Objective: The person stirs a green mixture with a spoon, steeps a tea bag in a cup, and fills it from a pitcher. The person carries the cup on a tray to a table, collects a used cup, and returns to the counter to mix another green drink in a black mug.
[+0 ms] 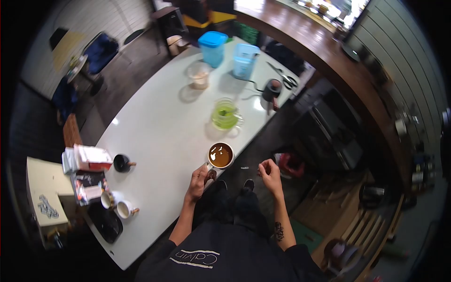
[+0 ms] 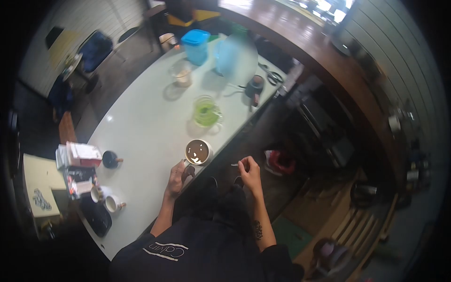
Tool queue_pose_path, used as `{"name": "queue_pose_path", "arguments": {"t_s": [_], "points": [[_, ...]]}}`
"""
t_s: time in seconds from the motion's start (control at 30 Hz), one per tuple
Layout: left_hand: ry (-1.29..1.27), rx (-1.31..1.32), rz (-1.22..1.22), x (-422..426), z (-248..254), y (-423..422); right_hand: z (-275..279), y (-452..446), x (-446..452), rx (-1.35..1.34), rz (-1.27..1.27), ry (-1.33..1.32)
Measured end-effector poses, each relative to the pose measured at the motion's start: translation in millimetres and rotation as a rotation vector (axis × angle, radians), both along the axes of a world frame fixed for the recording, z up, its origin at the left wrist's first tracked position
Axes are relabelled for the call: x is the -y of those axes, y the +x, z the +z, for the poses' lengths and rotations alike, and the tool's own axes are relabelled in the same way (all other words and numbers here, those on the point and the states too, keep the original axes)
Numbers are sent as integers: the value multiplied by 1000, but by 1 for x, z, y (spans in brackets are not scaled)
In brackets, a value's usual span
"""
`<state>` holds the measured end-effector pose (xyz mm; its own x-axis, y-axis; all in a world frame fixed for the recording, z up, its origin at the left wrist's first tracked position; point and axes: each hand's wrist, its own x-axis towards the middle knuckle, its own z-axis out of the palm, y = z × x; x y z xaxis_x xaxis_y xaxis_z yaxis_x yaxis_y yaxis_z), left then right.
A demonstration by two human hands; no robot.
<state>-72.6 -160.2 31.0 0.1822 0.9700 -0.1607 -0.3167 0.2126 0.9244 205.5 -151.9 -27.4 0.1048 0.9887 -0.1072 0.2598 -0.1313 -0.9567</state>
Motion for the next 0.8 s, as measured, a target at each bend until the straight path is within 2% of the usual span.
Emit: {"name": "queue_pose_path", "arguments": {"t_s": [0.1, 0.23, 0.37, 0.5, 0.63, 0.73, 0.8], "points": [[53, 23, -206, -5, -14, 25, -2, 32, 70, 6, -167, -48], [99, -26, -462, -2, -1, 84, -5, 76, 165, -43, -498, -133], [141, -3, -704, 17, 1, 162, 2, 119, 262, -97, -813, -47], [171, 58, -919, 60, -6, 252, 17, 154, 363, -34, -1168, 83], [156, 94, -1011, 130, -3, 343, 32, 187, 452, 488, -1571, 86], [126, 111, -1085, 184, -10, 403, 43, 213, 504, 597, -1750, 32], [122, 110, -1143, 214, -14, 434, 40, 234, 527, 665, -1901, 147]]}}
